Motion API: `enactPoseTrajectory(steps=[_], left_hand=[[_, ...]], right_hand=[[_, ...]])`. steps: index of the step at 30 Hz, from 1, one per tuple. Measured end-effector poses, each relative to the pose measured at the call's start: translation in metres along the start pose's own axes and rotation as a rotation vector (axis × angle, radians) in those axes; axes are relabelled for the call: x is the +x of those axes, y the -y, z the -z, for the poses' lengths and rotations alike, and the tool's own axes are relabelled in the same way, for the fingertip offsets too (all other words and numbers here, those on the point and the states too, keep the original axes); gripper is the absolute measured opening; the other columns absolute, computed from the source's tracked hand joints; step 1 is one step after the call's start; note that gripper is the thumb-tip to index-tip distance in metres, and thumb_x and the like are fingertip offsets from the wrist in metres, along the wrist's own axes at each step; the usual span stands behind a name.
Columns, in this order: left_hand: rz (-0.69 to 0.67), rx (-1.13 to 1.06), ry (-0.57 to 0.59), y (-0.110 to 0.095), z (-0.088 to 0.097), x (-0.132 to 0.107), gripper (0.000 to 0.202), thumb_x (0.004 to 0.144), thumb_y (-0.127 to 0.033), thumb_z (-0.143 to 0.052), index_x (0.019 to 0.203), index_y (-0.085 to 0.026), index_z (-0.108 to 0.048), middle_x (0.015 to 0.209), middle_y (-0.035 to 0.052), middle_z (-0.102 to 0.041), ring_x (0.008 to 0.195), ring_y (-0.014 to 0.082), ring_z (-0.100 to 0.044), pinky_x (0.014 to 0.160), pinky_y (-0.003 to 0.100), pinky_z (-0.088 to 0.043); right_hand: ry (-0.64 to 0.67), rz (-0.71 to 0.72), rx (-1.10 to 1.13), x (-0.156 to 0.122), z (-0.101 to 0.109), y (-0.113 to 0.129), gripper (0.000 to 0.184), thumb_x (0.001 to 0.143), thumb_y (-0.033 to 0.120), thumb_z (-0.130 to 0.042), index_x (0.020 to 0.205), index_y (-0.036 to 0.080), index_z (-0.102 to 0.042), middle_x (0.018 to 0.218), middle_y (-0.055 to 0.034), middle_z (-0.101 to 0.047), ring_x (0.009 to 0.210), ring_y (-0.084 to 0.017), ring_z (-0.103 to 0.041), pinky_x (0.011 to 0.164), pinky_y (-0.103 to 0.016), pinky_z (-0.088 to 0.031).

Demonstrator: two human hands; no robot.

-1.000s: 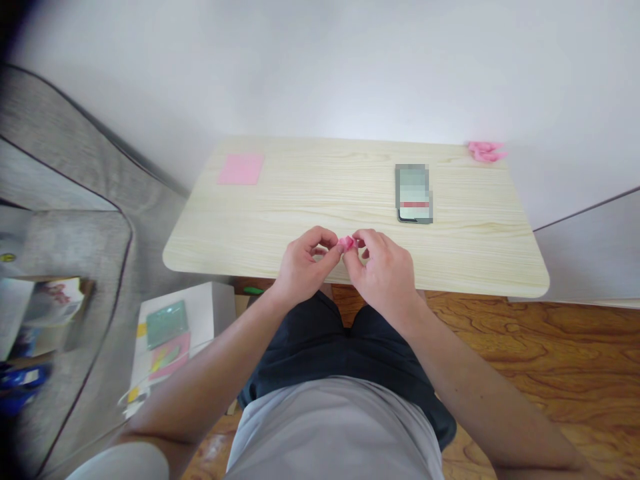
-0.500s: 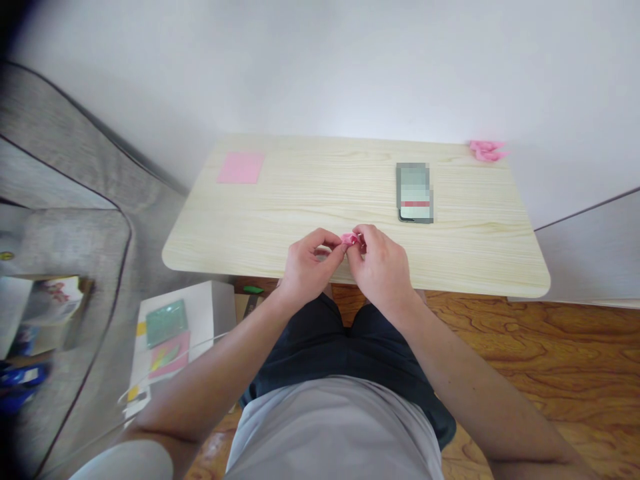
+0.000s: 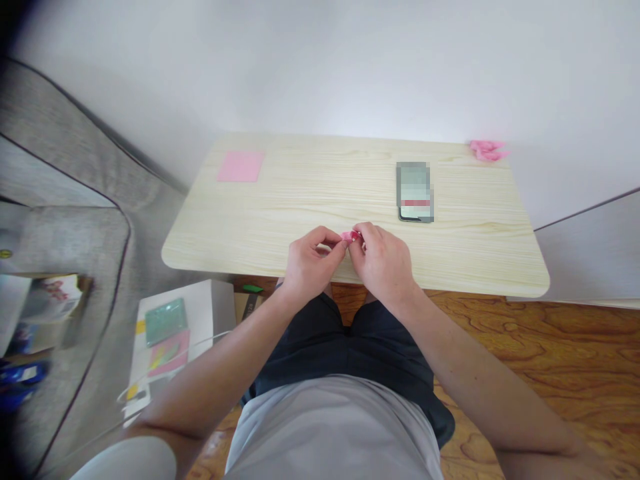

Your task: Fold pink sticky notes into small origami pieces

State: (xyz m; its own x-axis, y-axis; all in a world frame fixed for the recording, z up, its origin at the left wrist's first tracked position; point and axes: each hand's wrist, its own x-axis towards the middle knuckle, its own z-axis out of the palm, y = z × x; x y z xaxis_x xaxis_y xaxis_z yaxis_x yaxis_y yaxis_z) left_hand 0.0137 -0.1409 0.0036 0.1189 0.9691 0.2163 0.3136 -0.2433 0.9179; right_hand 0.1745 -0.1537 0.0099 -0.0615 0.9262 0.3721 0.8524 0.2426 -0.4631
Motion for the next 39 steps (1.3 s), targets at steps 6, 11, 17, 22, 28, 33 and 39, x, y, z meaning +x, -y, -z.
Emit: enactPoseTrajectory(steps=[6, 11, 17, 22, 28, 33, 39], left_hand=[[0.024, -0.003, 0.011, 0.000, 0.001, 0.004, 0.020, 0.093, -0.039, -0.068, 0.087, -0.021, -0.073, 0.083, 0.0007, -0.076, 0.077, 0.0155, -0.071, 0.067, 0.027, -0.057], [0.029, 0.015, 0.015, 0.001, 0.001, 0.006, 0.019, 0.092, -0.038, -0.068, 0.086, -0.021, -0.073, 0.083, 0.0009, -0.076, 0.077, 0.0157, -0.071, 0.067, 0.027, -0.055], [0.025, 0.027, 0.012, 0.003, -0.001, 0.006, 0.018, 0.093, -0.037, -0.068, 0.085, -0.022, -0.074, 0.081, -0.0007, -0.075, 0.074, 0.0142, -0.069, 0.069, 0.027, -0.053], [0.032, 0.055, 0.020, 0.001, -0.001, 0.005, 0.019, 0.094, -0.037, -0.066, 0.086, -0.022, -0.073, 0.082, -0.0010, -0.076, 0.073, 0.0130, -0.068, 0.071, 0.026, -0.052], [0.053, 0.014, 0.043, -0.003, 0.003, 0.007, 0.028, 0.093, -0.046, -0.066, 0.083, -0.020, -0.070, 0.078, 0.0001, -0.072, 0.072, 0.0128, -0.065, 0.067, 0.025, -0.050], [0.059, -0.050, 0.162, -0.001, 0.009, 0.012, 0.028, 0.091, -0.045, -0.067, 0.084, -0.019, -0.071, 0.078, 0.0003, -0.071, 0.068, 0.0118, -0.061, 0.063, 0.025, -0.047], [0.060, -0.037, 0.238, -0.002, 0.015, 0.017, 0.026, 0.090, -0.042, -0.066, 0.084, -0.017, -0.071, 0.080, 0.0013, -0.071, 0.073, 0.0126, -0.060, 0.067, 0.025, -0.048]], right_hand=[[0.021, 0.014, -0.016, 0.007, 0.001, -0.008, 0.028, 0.103, 0.040, -0.054, 0.107, 0.020, -0.072, 0.094, -0.0084, -0.079, 0.082, -0.023, -0.072, 0.072, -0.034, -0.048], [0.109, 0.059, -0.126, 0.013, 0.005, -0.011, 0.028, 0.103, 0.038, -0.055, 0.099, 0.019, -0.074, 0.091, -0.0090, -0.079, 0.081, -0.025, -0.072, 0.069, -0.036, -0.046], [0.075, -0.007, -0.111, 0.011, 0.001, -0.009, 0.025, 0.101, 0.035, -0.056, 0.099, 0.019, -0.075, 0.087, -0.0084, -0.079, 0.080, -0.026, -0.074, 0.068, -0.035, -0.045], [0.050, -0.086, -0.075, 0.008, -0.002, -0.004, 0.024, 0.101, 0.036, -0.057, 0.102, 0.019, -0.074, 0.088, -0.0084, -0.080, 0.079, -0.026, -0.075, 0.068, -0.035, -0.047], [0.053, -0.012, 0.240, 0.013, 0.010, -0.006, 0.027, 0.097, 0.034, -0.062, 0.117, 0.022, -0.074, 0.120, -0.0090, -0.076, 0.092, -0.022, -0.073, 0.080, -0.036, -0.055], [0.225, -0.093, 0.442, 0.022, 0.025, -0.012, 0.018, 0.093, 0.037, -0.067, 0.100, 0.025, -0.079, 0.102, -0.0048, -0.079, 0.098, -0.024, -0.072, 0.079, -0.035, -0.055], [0.338, -0.068, 0.491, 0.026, 0.033, -0.014, 0.019, 0.092, 0.039, -0.069, 0.091, 0.021, -0.076, 0.086, -0.0034, -0.078, 0.080, -0.020, -0.070, 0.078, -0.034, -0.053]])
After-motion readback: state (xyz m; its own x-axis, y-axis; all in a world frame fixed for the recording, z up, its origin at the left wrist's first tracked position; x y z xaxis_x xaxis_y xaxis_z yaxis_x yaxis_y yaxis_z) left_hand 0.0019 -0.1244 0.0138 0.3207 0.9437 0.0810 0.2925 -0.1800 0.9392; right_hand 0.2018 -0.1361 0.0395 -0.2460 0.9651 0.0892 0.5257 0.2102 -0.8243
